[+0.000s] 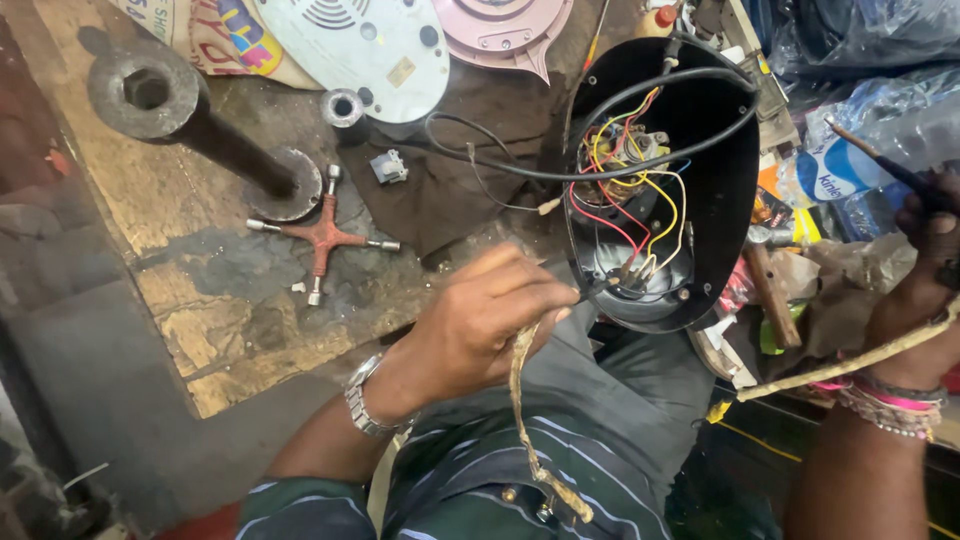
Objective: The person is seated on the floor in a workshop, repairing a small electric motor. They use a soldering iron to work on the internal wiring and components of the motor, which is held in their lap.
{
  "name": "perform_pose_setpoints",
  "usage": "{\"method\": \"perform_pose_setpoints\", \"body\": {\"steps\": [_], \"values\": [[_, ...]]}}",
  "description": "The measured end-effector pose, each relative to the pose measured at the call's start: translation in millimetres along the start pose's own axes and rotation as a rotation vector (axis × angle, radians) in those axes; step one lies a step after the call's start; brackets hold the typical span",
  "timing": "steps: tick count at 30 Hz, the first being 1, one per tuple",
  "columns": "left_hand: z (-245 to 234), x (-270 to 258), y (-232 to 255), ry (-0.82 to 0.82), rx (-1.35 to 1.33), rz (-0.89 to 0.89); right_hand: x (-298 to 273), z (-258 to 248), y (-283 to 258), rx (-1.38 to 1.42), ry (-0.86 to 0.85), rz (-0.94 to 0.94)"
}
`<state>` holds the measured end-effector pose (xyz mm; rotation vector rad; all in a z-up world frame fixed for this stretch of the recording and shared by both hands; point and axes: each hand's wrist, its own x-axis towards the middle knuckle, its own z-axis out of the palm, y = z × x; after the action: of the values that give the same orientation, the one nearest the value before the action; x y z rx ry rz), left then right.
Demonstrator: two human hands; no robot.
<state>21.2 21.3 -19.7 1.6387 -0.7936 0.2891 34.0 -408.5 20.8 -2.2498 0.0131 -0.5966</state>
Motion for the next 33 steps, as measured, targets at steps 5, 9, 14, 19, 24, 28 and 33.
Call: {"method": "perform_pose_setpoints", "body": {"steps": [5, 9, 14, 19, 24, 28, 33], "values": [[1.8, -0.7, -5.6, 0.020, -0.043, 0.006, 0.9, -2.7, 0.3, -0.014, -0.021, -0.025], [4.4, 0.1, -10.6, 0.006, -0.057, 0.022, 2.0, -5.2, 5.3, -0.127, -0.028, -0.063], [9.8, -2.1, -6.3, 0.019, 0.017, 0.046, -3.2, -10.0, 11.5, -0.098, -0.011, -0.033], [10.2, -4.4, -0.9, 0.036, 0.087, 0.062, 0.3, -19.4, 31.3, -0.117, 0.023, -0.024], [9.8, -2.9, 2.7, 0.051, 0.048, 0.043, -5.8, -21.9, 33.3, -0.002, 0.068, 0.070], [0.3, -2.5, 2.0, 0.050, 0.045, 0.037, -10.0, -19.7, 21.9, -0.097, 0.104, 0.019], [-4.6, 3.2, 2.6, 0.016, 0.020, 0.034, -8.7, -16.8, 18.1, -0.056, 0.102, 0.041]]}}
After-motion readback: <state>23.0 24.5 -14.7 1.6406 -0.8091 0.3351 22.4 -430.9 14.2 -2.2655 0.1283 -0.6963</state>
